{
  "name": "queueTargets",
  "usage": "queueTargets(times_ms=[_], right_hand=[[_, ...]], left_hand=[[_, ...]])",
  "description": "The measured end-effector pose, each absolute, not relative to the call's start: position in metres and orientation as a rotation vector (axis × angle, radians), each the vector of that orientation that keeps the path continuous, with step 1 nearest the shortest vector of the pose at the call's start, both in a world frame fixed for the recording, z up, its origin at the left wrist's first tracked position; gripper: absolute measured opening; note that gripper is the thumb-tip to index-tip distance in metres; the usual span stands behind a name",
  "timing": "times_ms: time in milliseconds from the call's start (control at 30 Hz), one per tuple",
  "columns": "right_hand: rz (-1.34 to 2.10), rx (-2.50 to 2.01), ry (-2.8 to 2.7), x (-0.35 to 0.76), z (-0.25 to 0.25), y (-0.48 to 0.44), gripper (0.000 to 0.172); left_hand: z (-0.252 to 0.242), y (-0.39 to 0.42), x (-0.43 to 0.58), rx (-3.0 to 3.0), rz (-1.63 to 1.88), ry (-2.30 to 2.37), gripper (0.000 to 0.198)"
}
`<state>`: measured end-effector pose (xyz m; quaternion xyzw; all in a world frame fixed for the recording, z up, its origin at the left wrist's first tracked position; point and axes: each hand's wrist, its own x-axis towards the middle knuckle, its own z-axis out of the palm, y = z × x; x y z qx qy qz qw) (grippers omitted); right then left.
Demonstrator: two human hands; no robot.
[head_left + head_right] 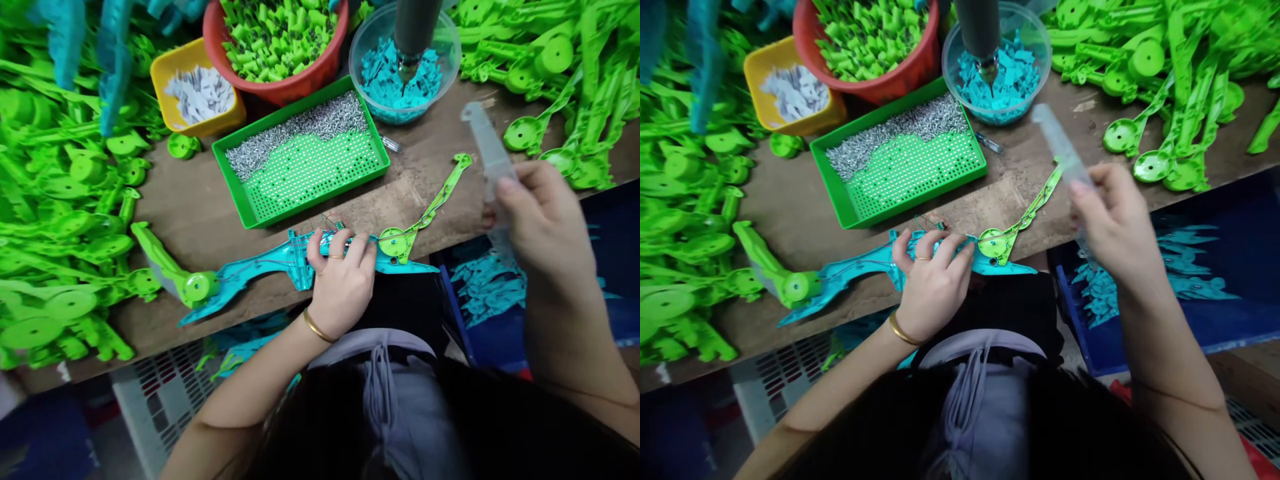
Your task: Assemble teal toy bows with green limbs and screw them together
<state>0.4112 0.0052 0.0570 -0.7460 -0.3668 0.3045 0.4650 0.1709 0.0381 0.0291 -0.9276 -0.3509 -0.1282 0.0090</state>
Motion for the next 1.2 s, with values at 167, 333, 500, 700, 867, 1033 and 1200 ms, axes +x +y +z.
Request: queueTargets(times_ms=[167, 333, 500, 700, 867, 1033, 1200], right_hand=[[0.793, -1.616, -0.449, 0.426, 0.045, -0.012, 0.007], [1.056, -1.634, -0.453, 0.418, 0.040, -0.018, 0.024], [1.218, -1.638, -0.443, 0.408, 0.034, -0.013, 0.038], [1.254, -1.630, -0.443, 0.403, 0.024, -0.006, 0.045], [1.230, -1.626, -0.428, 0.402, 0.023, -0.005, 0.048], [1.250, -1.613, -0.437, 0.402, 0.020, 0.000, 0.051], [1.266, -1.619, -0.455, 0.403, 0.018, 0.006, 0.053]], left_hand=[[0.029, 0.034, 0.174, -2.973, -0.547, -1.104, 0.020], [0.022, 0.039, 0.187, -3.109, -0.513, -0.976, 0.051], [0.015, 0.043, 0.193, -3.169, -0.397, -1.019, 0.063], [0.013, 0.043, 0.193, -3.170, -0.319, -1.031, 0.069], [0.013, 0.044, 0.193, -3.137, -0.278, -1.019, 0.062], [0.013, 0.047, 0.194, -3.102, -0.324, -0.921, 0.054], [0.014, 0.049, 0.196, -3.107, -0.306, -0.853, 0.051]])
